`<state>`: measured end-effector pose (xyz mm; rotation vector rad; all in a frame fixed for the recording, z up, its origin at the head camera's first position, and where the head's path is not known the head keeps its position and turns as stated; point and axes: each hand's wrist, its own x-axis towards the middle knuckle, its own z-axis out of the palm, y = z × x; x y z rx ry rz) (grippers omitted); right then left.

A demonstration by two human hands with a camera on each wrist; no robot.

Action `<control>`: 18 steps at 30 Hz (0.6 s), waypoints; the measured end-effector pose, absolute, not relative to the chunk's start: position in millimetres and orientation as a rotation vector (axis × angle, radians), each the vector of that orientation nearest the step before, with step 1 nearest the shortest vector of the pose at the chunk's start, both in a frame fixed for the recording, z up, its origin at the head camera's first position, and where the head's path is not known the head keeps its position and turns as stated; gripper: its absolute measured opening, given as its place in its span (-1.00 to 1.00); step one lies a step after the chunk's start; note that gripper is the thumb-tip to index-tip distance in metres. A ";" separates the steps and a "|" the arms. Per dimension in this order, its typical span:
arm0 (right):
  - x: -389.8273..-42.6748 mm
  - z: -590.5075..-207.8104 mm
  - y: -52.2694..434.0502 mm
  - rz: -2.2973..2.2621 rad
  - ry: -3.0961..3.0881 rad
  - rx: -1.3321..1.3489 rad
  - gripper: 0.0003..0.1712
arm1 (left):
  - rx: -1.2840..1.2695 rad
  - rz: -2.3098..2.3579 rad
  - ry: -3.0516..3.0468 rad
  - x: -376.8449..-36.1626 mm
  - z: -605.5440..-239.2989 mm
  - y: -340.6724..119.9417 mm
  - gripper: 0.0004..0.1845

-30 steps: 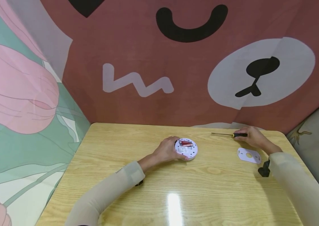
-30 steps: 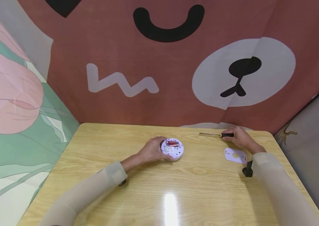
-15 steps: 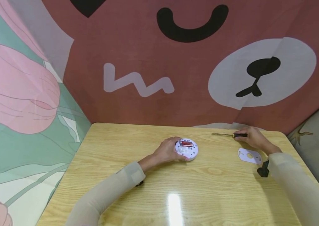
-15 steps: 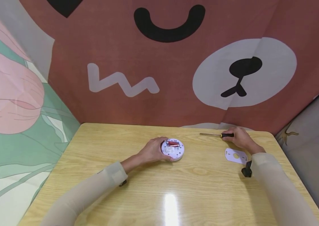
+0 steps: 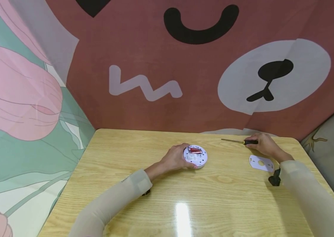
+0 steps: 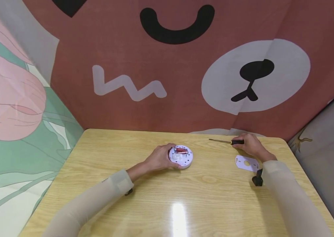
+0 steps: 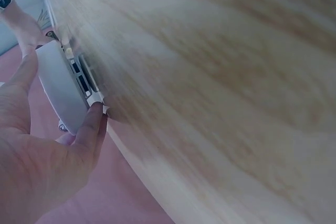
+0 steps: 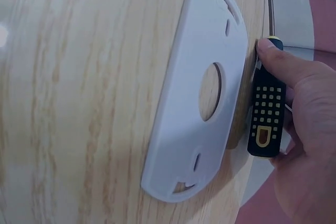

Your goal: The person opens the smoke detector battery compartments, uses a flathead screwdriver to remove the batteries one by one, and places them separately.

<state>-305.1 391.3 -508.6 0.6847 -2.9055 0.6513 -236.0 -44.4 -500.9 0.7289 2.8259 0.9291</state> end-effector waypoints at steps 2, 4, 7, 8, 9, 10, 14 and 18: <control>-304.9 -507.7 391.3 0.646 -2.926 0.678 -0.61 | 0.729 0.930 2.826 -236.0 -501.2 -44.3 0.04; -304.6 -507.0 391.9 0.641 -2.948 0.665 -0.57 | 0.725 0.923 2.825 -236.1 -501.3 -44.1 0.05; -303.1 -505.1 392.3 0.645 -2.975 0.638 -0.47 | 0.715 0.917 2.819 -236.1 -500.4 -43.4 0.05; -302.5 -504.3 392.5 0.650 -2.979 0.632 -0.42 | 0.711 0.916 2.817 -236.0 -499.9 -43.3 0.05; -301.6 -503.1 392.4 0.660 -2.983 0.629 -0.38 | 0.709 0.913 2.817 -235.9 -499.2 -43.2 0.05; -300.7 -501.8 392.1 0.673 -2.983 0.627 -0.35 | 0.707 0.911 2.817 -236.0 -498.6 -43.1 0.05; -298.0 -495.8 390.3 0.712 -2.965 0.637 -0.27 | 0.703 0.917 2.818 -236.3 -497.7 -42.7 0.05; -294.9 -488.9 386.1 0.714 -2.951 0.640 -0.27 | 0.698 0.926 2.813 -236.4 -497.0 -42.4 0.04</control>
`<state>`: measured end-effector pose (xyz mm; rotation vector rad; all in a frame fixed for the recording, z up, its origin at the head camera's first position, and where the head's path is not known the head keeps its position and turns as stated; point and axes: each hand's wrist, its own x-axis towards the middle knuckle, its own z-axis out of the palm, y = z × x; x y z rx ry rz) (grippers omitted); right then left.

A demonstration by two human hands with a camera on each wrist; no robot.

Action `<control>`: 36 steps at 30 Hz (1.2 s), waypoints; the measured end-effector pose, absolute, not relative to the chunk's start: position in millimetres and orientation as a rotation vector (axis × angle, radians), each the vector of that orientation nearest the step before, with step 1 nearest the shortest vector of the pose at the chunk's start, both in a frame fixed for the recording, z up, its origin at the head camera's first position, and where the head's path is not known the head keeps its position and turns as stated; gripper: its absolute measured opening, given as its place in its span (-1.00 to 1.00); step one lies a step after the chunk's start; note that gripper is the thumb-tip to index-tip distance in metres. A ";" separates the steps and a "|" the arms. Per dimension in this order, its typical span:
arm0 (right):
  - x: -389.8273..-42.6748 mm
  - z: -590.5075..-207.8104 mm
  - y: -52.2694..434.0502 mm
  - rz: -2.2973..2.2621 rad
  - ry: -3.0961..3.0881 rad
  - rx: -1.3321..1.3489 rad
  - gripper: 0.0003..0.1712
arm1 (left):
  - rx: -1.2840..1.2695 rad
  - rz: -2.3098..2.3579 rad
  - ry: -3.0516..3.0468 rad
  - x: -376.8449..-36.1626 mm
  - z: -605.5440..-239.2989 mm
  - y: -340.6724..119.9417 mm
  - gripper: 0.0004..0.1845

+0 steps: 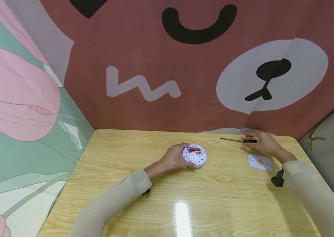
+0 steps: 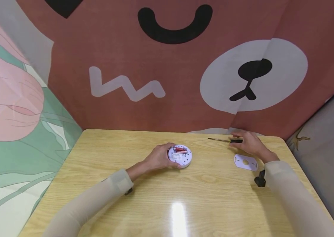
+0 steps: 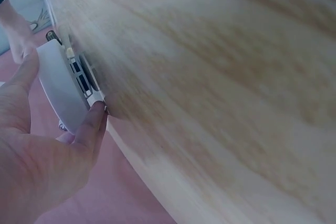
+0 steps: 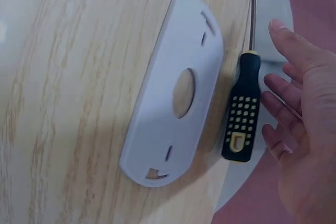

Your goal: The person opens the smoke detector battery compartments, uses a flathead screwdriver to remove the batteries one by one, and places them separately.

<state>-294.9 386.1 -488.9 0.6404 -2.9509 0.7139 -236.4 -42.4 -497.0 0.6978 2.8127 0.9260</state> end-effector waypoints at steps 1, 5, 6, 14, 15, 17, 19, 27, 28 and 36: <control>-293.9 -486.8 384.3 0.708 -2.950 0.644 -0.27 | 0.696 0.928 2.813 -236.4 -496.8 -42.4 0.04; -290.4 -479.0 376.6 0.692 -2.942 0.672 -0.29 | 0.685 0.934 2.812 -236.1 -496.2 -42.7 0.04; -289.4 -476.9 374.5 0.692 -2.940 0.678 -0.29 | 0.683 0.933 2.811 -236.1 -496.1 -42.8 0.05; -285.1 -463.2 354.4 0.660 -2.913 0.757 -0.27 | 0.672 0.937 2.798 -238.1 -495.9 -43.5 0.06; -284.7 -461.4 351.1 0.658 -2.904 0.773 -0.27 | 0.673 0.939 2.797 -238.6 -496.1 -43.6 0.06; -284.4 -458.5 344.1 0.654 -2.866 0.814 -0.28 | 0.675 0.936 2.799 -239.4 -496.7 -43.9 0.07; -283.7 -456.7 337.6 0.667 -2.818 0.862 -0.29 | 0.676 0.940 2.800 -239.9 -497.3 -44.0 0.07; -279.5 -452.5 313.7 0.676 -2.714 0.973 -0.29 | 0.676 0.934 2.805 -239.1 -497.9 -43.4 0.08; -278.8 -451.8 310.7 0.673 -2.719 0.978 -0.30 | 0.675 0.933 2.805 -238.8 -497.7 -43.2 0.08; -274.9 -445.9 288.4 0.693 -2.800 0.984 -0.29 | 0.666 0.940 2.794 -236.0 -495.6 -42.5 0.07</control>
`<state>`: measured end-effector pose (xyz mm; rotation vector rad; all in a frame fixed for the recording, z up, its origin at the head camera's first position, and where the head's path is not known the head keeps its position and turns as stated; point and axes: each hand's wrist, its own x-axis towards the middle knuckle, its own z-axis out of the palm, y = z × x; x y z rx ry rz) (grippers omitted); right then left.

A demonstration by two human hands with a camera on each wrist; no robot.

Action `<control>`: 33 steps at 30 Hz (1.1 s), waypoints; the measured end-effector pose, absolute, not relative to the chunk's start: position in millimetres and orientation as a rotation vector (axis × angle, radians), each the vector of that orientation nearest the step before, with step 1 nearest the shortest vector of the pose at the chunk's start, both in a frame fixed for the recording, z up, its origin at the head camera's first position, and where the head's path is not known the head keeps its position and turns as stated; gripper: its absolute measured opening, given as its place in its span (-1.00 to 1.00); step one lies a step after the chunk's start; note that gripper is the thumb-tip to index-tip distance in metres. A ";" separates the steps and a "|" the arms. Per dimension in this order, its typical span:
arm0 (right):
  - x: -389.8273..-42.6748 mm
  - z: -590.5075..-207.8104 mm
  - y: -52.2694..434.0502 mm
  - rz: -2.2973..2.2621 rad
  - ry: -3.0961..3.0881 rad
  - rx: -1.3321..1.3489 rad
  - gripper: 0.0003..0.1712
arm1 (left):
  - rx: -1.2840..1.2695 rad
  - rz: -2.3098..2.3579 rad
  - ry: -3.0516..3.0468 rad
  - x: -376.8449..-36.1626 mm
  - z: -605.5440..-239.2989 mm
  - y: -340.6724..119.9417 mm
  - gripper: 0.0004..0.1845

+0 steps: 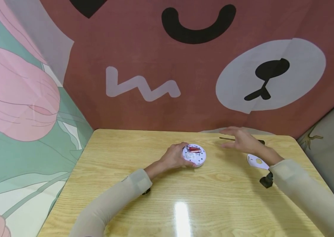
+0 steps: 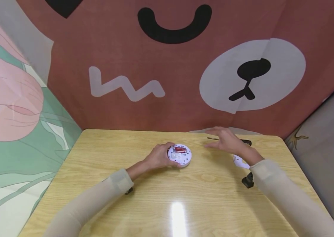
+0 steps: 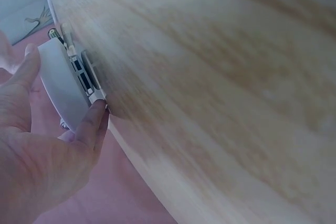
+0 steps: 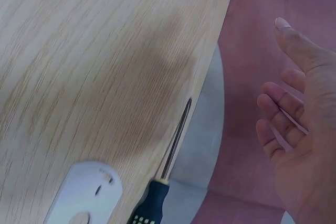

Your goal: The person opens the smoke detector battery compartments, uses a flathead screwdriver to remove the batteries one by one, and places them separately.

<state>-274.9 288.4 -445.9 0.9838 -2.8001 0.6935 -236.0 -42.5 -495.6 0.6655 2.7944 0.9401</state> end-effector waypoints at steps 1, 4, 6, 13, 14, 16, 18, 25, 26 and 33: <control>-274.9 -445.8 286.0 0.702 -2.802 0.989 -0.29 | 0.664 0.943 2.792 -235.9 -495.3 -42.4 0.06; -275.0 -447.4 278.7 0.715 -2.767 1.033 -0.31 | 0.662 0.941 2.790 -235.9 -494.9 -42.4 0.06; -274.9 -449.0 273.8 0.709 -2.708 1.085 -0.33 | 0.661 0.938 2.791 -236.0 -494.9 -42.5 0.06; -271.9 -449.0 257.3 0.668 -2.610 1.183 -0.34 | 0.668 0.942 2.792 -236.4 -495.2 -42.3 0.04; -270.8 -448.5 255.2 0.667 -2.617 1.182 -0.34 | 0.670 0.941 2.794 -236.5 -495.4 -42.4 0.04; -268.6 -447.2 251.0 0.671 -2.632 1.182 -0.35 | 0.675 0.941 2.797 -236.7 -495.5 -42.3 0.04; -266.6 -446.2 246.9 0.670 -2.646 1.185 -0.36 | 0.676 0.943 2.799 -236.9 -495.7 -42.3 0.04; -262.1 -445.4 232.2 0.670 -2.668 1.188 -0.42 | 0.682 0.939 2.798 -236.8 -496.5 -42.2 0.03; -262.0 -445.5 230.3 0.670 -2.663 1.194 -0.42 | 0.683 0.940 2.799 -236.9 -496.8 -42.2 0.03; -259.8 -448.9 218.3 0.723 -2.641 1.228 -0.43 | 0.689 0.920 2.808 -236.9 -497.2 -42.0 0.01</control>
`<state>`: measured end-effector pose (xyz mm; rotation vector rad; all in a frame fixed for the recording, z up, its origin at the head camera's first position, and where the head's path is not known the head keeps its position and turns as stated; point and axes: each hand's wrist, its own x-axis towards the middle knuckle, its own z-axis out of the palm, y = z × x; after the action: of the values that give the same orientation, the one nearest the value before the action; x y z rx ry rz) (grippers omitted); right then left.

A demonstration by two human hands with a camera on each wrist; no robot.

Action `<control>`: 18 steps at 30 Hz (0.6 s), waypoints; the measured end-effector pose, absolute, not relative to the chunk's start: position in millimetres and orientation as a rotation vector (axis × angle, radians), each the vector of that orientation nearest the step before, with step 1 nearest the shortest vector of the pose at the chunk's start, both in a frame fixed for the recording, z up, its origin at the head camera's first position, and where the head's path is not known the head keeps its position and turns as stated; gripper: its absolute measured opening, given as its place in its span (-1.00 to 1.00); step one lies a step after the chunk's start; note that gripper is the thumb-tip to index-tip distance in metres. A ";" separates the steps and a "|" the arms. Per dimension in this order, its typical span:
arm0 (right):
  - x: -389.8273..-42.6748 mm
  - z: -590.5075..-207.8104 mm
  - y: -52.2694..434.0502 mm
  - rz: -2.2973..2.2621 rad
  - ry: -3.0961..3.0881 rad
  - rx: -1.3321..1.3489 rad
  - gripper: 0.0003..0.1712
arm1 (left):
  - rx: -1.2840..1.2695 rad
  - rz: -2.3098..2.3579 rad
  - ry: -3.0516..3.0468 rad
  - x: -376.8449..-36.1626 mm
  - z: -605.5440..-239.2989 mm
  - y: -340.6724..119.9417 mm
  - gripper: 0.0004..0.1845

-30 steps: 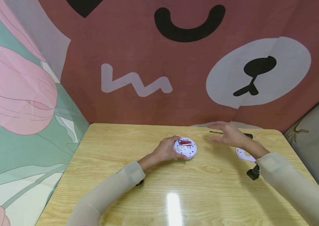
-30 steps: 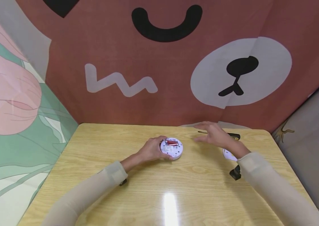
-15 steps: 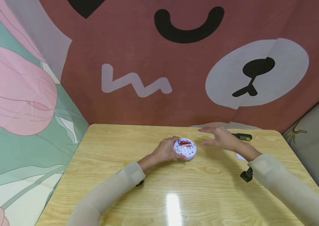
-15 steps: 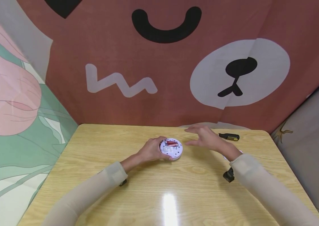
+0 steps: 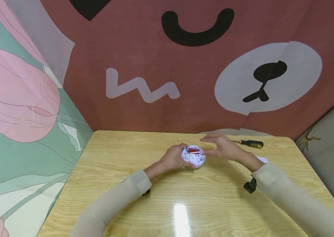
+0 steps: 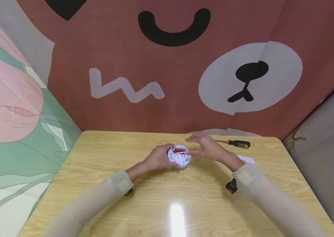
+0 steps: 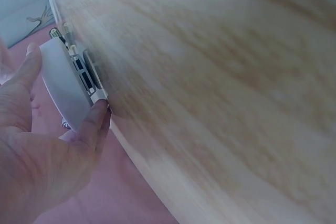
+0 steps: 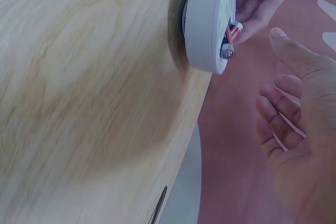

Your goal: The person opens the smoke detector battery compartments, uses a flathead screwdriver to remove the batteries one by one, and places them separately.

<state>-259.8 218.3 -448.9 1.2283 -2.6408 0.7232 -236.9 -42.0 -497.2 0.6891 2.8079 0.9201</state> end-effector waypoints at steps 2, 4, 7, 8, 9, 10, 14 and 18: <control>-259.7 -451.2 215.3 0.740 -2.645 1.230 -0.42 | 0.693 0.913 2.810 -236.8 -497.2 -42.1 0.01; -260.0 -453.6 212.5 0.762 -2.651 1.229 -0.42 | 0.697 0.913 2.810 -236.6 -497.1 -42.4 0.00; -260.5 -457.1 208.5 0.771 -2.650 1.236 -0.41 | 0.702 0.922 2.807 -236.5 -497.1 -42.9 0.00; -260.7 -458.2 207.1 0.772 -2.649 1.240 -0.41 | 0.703 0.923 2.807 -236.4 -497.0 -43.2 0.00; -260.6 -459.1 205.7 0.779 -2.649 1.244 -0.42 | 0.704 0.926 2.806 -236.4 -497.0 -43.4 0.00; -260.7 -460.3 204.4 0.782 -2.650 1.248 -0.42 | 0.706 0.929 2.806 -236.5 -497.0 -43.6 0.00; -260.1 -464.2 200.0 0.785 -2.666 1.240 -0.46 | 0.713 0.930 2.803 -237.2 -497.6 -43.9 -0.01; -259.7 -466.8 196.7 0.786 -2.677 1.222 -0.50 | 0.723 0.941 2.801 -238.3 -498.5 -43.9 -0.03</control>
<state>-259.7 196.7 -466.8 1.2221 -2.6772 0.7857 -238.3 -43.9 -498.5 0.7234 2.8006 0.9406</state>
